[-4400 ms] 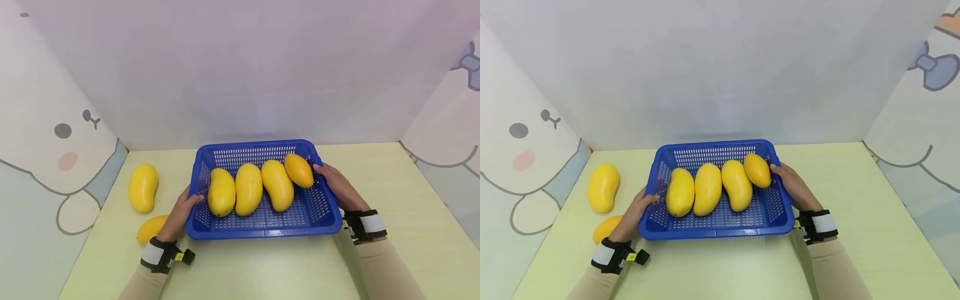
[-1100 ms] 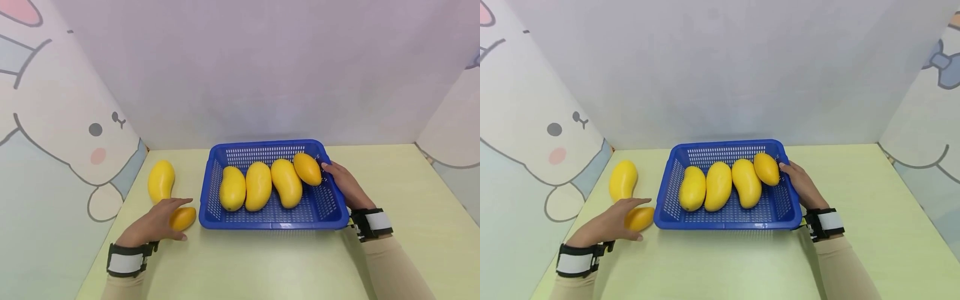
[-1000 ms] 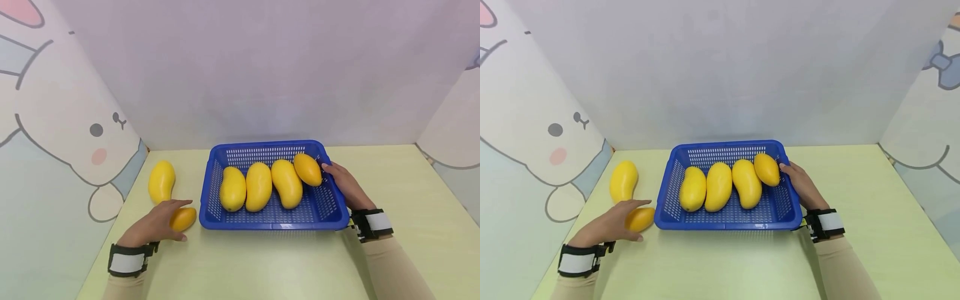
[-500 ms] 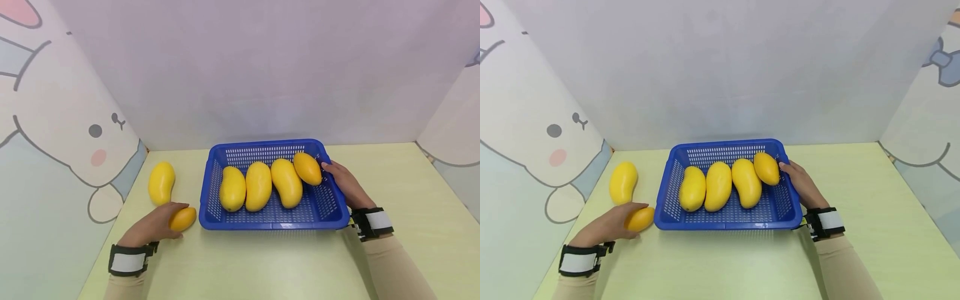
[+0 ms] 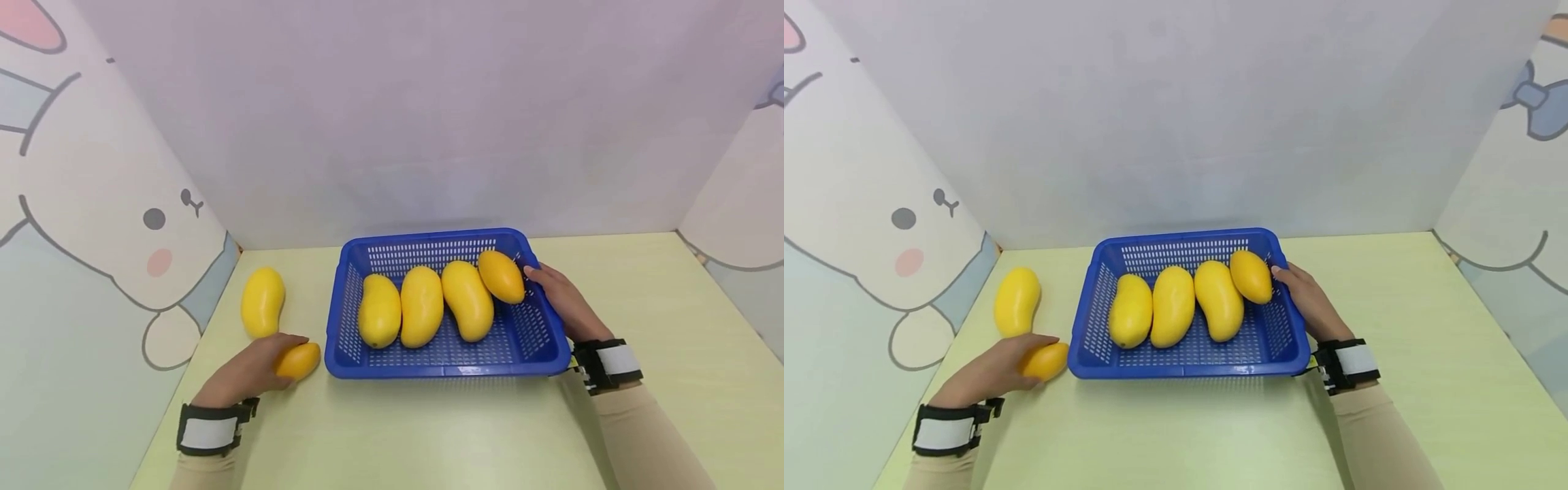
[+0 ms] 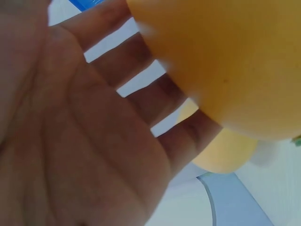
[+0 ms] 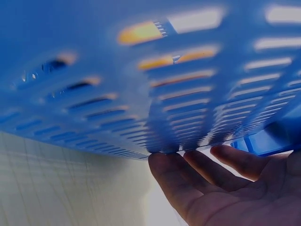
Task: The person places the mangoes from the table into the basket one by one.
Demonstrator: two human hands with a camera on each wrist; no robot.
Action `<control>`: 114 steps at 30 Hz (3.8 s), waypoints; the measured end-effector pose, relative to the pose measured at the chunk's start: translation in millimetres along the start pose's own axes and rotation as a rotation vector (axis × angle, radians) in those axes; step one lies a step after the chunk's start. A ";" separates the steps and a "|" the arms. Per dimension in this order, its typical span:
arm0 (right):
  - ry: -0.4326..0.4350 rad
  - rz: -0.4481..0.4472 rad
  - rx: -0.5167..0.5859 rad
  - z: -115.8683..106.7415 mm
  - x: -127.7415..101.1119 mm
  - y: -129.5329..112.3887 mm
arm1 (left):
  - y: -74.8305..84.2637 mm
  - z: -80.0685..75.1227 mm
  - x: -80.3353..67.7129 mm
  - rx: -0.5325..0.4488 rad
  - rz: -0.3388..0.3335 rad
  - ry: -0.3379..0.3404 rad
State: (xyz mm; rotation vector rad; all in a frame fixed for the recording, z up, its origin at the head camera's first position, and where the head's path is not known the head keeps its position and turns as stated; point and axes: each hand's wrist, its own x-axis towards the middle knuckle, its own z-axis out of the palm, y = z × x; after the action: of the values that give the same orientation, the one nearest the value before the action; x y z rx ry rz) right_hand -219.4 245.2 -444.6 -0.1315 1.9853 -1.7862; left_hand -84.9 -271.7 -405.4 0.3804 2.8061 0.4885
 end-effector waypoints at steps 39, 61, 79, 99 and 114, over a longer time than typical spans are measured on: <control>0.007 -0.006 0.002 0.5 -0.2 -1.4 | 24.9 -27.6 -18.1 0.053 0.090 0.323; 0.003 -0.003 0.026 0.2 -1.9 4.5 | 59.6 -30.2 -6.7 0.024 0.316 0.424; 0.003 -0.012 0.023 9.3 1.6 8.5 | 68.9 -30.6 -5.1 0.065 0.333 0.414; 0.020 -0.031 0.014 5.5 2.3 2.2 | 105.0 -48.3 27.1 0.098 0.516 0.373; 0.012 -0.046 -0.001 1.8 -1.3 -0.1 | 133.3 -44.4 52.8 0.078 0.579 0.275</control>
State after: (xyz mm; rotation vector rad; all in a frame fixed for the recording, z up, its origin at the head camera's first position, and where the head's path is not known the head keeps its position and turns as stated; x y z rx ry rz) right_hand -217.6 244.0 -444.2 -0.1685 2.0074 -1.8188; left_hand -119.5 -147.8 -328.2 1.2467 2.9504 0.5815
